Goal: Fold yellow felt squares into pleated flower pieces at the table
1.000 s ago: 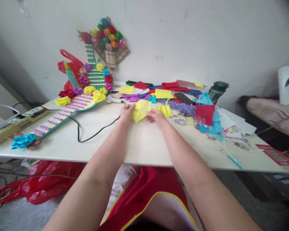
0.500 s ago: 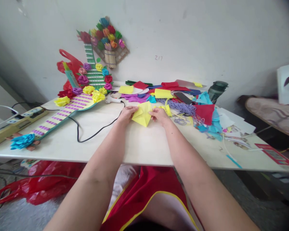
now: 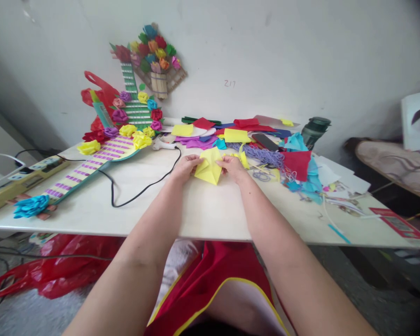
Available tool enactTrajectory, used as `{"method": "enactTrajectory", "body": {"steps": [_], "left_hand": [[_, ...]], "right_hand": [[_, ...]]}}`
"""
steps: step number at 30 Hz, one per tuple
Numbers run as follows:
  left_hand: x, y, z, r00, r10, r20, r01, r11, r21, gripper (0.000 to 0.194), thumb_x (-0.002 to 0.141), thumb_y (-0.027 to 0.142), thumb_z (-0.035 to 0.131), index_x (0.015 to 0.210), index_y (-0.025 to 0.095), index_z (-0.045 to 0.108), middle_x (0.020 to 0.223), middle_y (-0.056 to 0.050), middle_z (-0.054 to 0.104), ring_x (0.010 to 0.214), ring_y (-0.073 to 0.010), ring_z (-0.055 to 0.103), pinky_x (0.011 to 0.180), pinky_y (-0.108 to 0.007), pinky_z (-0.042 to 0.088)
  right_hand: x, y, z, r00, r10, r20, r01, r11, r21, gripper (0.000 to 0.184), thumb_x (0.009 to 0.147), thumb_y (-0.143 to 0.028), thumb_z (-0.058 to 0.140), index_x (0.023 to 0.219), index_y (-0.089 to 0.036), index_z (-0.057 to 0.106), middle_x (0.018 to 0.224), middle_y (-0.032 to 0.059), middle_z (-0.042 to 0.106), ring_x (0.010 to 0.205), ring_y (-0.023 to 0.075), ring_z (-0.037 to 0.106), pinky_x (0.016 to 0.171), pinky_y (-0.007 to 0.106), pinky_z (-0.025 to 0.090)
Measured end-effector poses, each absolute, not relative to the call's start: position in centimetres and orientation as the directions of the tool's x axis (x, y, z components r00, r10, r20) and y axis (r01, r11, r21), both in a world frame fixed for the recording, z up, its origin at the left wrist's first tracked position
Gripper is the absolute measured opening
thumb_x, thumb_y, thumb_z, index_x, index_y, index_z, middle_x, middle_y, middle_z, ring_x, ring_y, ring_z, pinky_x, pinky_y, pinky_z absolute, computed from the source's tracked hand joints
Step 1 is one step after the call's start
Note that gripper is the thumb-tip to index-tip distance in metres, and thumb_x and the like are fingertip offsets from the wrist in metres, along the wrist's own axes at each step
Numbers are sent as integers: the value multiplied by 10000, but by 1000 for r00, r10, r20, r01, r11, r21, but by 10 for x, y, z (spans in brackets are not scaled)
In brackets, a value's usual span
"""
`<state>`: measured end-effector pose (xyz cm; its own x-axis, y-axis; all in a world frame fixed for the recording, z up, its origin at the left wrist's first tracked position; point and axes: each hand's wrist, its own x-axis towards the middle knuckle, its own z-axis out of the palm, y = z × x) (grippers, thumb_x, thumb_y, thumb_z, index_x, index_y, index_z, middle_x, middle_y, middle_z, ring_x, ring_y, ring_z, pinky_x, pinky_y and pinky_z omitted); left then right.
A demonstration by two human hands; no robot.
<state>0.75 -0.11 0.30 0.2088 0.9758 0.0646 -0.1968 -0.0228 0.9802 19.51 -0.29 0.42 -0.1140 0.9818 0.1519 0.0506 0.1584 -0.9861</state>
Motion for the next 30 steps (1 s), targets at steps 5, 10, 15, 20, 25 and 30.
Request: {"method": "enactTrajectory", "body": {"steps": [5, 10, 15, 20, 25, 30], "left_hand": [[6, -2, 6, 185, 980, 68, -208, -28, 978, 299, 516, 281, 796, 610, 157, 540, 521, 38, 546, 449, -73, 501, 454, -195, 357], [5, 1, 3, 177, 980, 95, -209, -57, 976, 315, 509, 283, 815, 610, 157, 544, 529, 36, 550, 470, -80, 519, 484, -206, 395], [5, 0, 4, 184, 979, 91, -219, -50, 975, 324, 499, 289, 817, 614, 157, 545, 549, 21, 574, 483, -89, 533, 492, -212, 409], [6, -4, 8, 200, 978, 55, -217, -11, 976, 282, 529, 279, 781, 612, 158, 541, 534, 17, 570, 471, -95, 536, 483, -213, 415], [5, -3, 7, 203, 977, 70, -234, -21, 972, 244, 520, 257, 764, 625, 149, 573, 550, 3, 592, 489, -101, 552, 496, -213, 432], [4, -2, 7, 233, 969, 83, -237, -27, 971, 234, 531, 225, 736, 718, 138, 625, 603, -5, 626, 534, -113, 584, 540, -226, 456]], "right_hand": [[198, -6, 7, -192, 973, 127, 67, 142, -988, 232, 582, -329, 755, 591, -165, 592, 467, -55, 535, 392, 66, 414, 409, 205, 336], [198, -5, 5, -160, 979, 128, 57, 139, -989, 171, 624, -294, 723, 605, -166, 611, 488, -47, 551, 424, 75, 435, 424, 204, 332], [199, -1, 2, -143, 982, 125, 55, 134, -989, 143, 635, -294, 711, 634, -168, 643, 523, -39, 583, 443, 84, 460, 421, 203, 333], [200, 2, -2, -156, 978, 140, 27, 146, -989, 104, 637, -256, 692, 680, -162, 682, 555, -34, 614, 456, 84, 484, 430, 197, 351], [199, 1, -1, -146, 981, 124, 23, 129, -991, 97, 626, -230, 694, 693, -159, 695, 562, -27, 627, 454, 87, 491, 425, 194, 357], [197, -3, 4, -136, 986, 99, 4, 101, -995, 86, 625, -180, 655, 693, -159, 703, 550, -23, 628, 440, 89, 486, 410, 194, 365]]}}
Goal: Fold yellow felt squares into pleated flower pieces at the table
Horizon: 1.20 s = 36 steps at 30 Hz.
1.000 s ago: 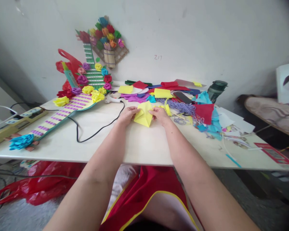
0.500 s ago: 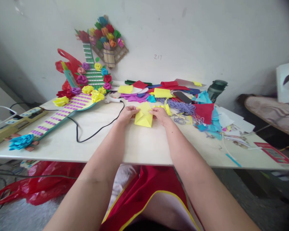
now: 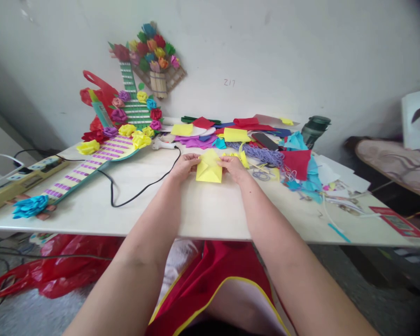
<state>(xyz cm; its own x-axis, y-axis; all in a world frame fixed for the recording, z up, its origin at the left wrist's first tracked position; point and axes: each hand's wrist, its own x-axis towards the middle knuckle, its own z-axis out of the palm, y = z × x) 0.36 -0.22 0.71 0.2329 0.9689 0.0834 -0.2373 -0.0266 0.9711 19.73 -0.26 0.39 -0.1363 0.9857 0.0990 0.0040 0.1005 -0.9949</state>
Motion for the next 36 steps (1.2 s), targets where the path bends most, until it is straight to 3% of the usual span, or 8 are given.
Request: {"method": "enactTrajectory", "body": {"steps": [14, 28, 36], "left_hand": [[2, 0, 5, 185, 978, 97, -270, -45, 962, 205, 548, 186, 674, 742, 130, 637, 636, -29, 641, 566, -137, 602, 559, -254, 479], [4, 0, 6, 152, 981, 117, -226, -81, 971, 143, 533, 180, 656, 666, 132, 637, 556, -14, 595, 493, -112, 542, 489, -222, 412], [3, -1, 5, 165, 976, 143, -199, -109, 974, 178, 559, 272, 688, 665, 140, 634, 530, -5, 570, 480, -106, 515, 480, -225, 391]], "right_hand": [[195, -2, 2, -127, 989, 75, -79, 66, -995, 224, 626, -132, 620, 812, -177, 736, 628, -6, 662, 522, 106, 535, 496, 223, 422], [193, -5, 4, -121, 988, 94, -103, 81, -991, 176, 597, -140, 579, 714, -179, 705, 615, -14, 639, 566, 117, 539, 529, 224, 421], [193, -6, 2, -151, 982, 117, -119, 100, -988, 158, 597, -158, 561, 702, -175, 677, 621, -11, 633, 572, 119, 551, 556, 229, 437]]}}
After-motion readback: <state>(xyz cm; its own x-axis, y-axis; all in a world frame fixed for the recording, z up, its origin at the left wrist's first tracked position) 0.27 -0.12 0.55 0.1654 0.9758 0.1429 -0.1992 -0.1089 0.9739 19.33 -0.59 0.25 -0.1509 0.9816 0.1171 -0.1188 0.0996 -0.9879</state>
